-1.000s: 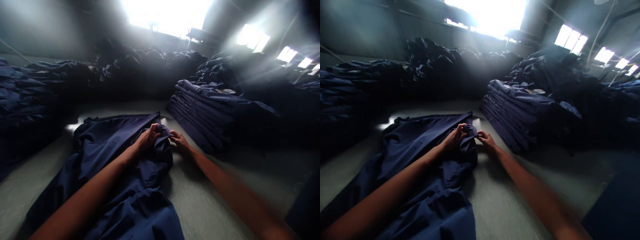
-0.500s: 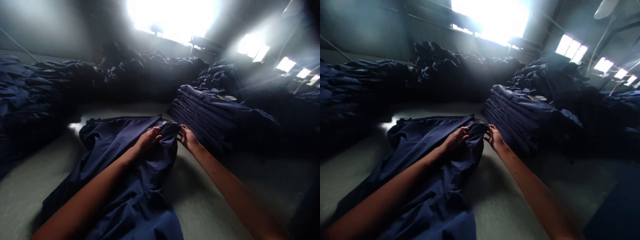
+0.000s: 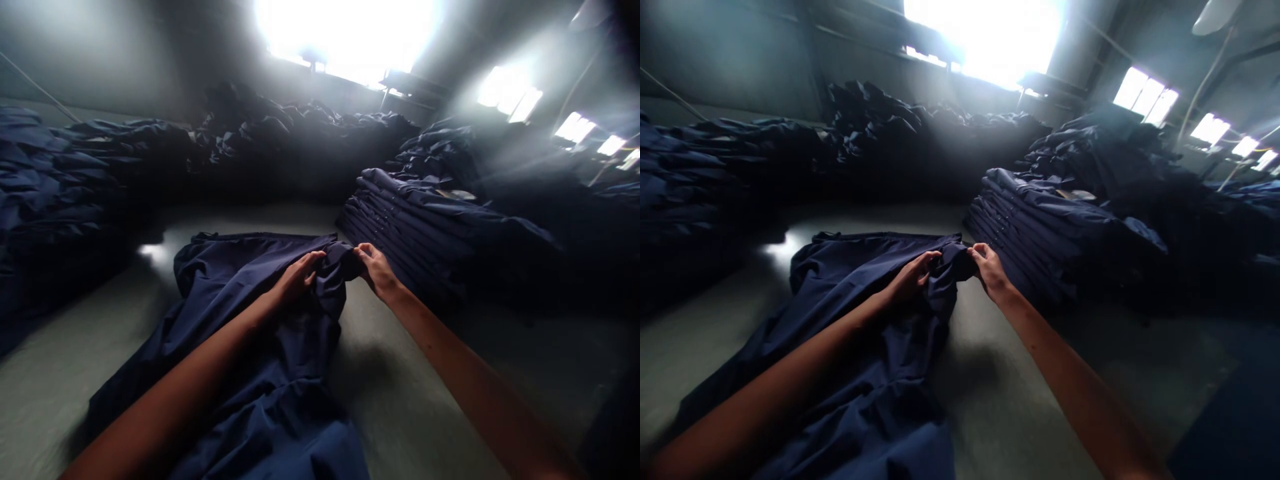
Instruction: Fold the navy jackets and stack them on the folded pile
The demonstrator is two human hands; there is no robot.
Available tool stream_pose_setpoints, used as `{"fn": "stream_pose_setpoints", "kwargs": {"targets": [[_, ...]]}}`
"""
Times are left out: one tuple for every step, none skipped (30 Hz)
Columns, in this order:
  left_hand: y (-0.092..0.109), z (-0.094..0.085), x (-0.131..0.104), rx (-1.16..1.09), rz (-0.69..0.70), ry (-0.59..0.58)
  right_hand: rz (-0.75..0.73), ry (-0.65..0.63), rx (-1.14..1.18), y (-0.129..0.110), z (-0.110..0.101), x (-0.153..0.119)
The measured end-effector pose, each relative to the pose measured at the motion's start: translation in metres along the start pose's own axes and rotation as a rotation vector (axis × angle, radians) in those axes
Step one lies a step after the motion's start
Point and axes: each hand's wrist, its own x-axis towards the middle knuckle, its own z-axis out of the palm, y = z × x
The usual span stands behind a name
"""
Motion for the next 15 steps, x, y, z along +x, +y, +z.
{"fn": "stream_pose_setpoints", "kwargs": {"targets": [[0.001, 0.0, 0.0, -0.034, -0.002, 0.006, 0.012, 0.012, 0.04, -0.002, -0.001, 0.001], [0.002, -0.001, 0.001, -0.067, -0.014, 0.013, 0.019, 0.023, 0.076, -0.003, -0.002, 0.001], [0.002, -0.002, 0.001, -0.102, -0.036, 0.019, 0.019, 0.031, 0.1, -0.003, -0.003, 0.002], [0.002, -0.002, 0.001, -0.134, -0.066, 0.026, 0.011, 0.038, 0.1, -0.003, -0.004, 0.003], [0.001, -0.003, 0.001, -0.16, -0.098, 0.035, -0.01, 0.044, 0.067, -0.001, -0.006, 0.004], [0.0, -0.004, 0.001, -0.178, -0.134, 0.047, -0.049, 0.054, 0.001, 0.001, -0.007, 0.005], [-0.001, -0.005, 0.001, -0.184, -0.166, 0.067, -0.103, 0.066, -0.093, 0.004, -0.008, 0.005], [-0.003, -0.006, 0.001, -0.177, -0.188, 0.088, -0.163, 0.078, -0.205, 0.007, -0.008, 0.004], [-0.004, -0.006, 0.001, -0.165, -0.201, 0.107, -0.222, 0.084, -0.326, 0.012, -0.007, 0.003], [-0.004, -0.007, 0.001, -0.154, -0.207, 0.121, -0.276, 0.08, -0.442, 0.017, -0.006, 0.001], [-0.004, -0.008, 0.0, -0.149, -0.206, 0.131, -0.32, 0.067, -0.542, 0.022, -0.005, -0.001], [-0.004, -0.008, 0.0, -0.146, -0.199, 0.136, -0.347, 0.052, -0.619, 0.028, -0.004, -0.003], [-0.003, -0.009, -0.001, -0.137, -0.183, 0.14, -0.349, 0.041, -0.669, 0.033, -0.002, -0.006], [-0.002, -0.009, -0.001, -0.121, -0.161, 0.144, -0.323, 0.038, -0.694, 0.039, -0.001, -0.008], [0.0, -0.009, -0.002, -0.106, -0.136, 0.149, -0.272, 0.042, -0.7, 0.043, 0.001, -0.011]]}}
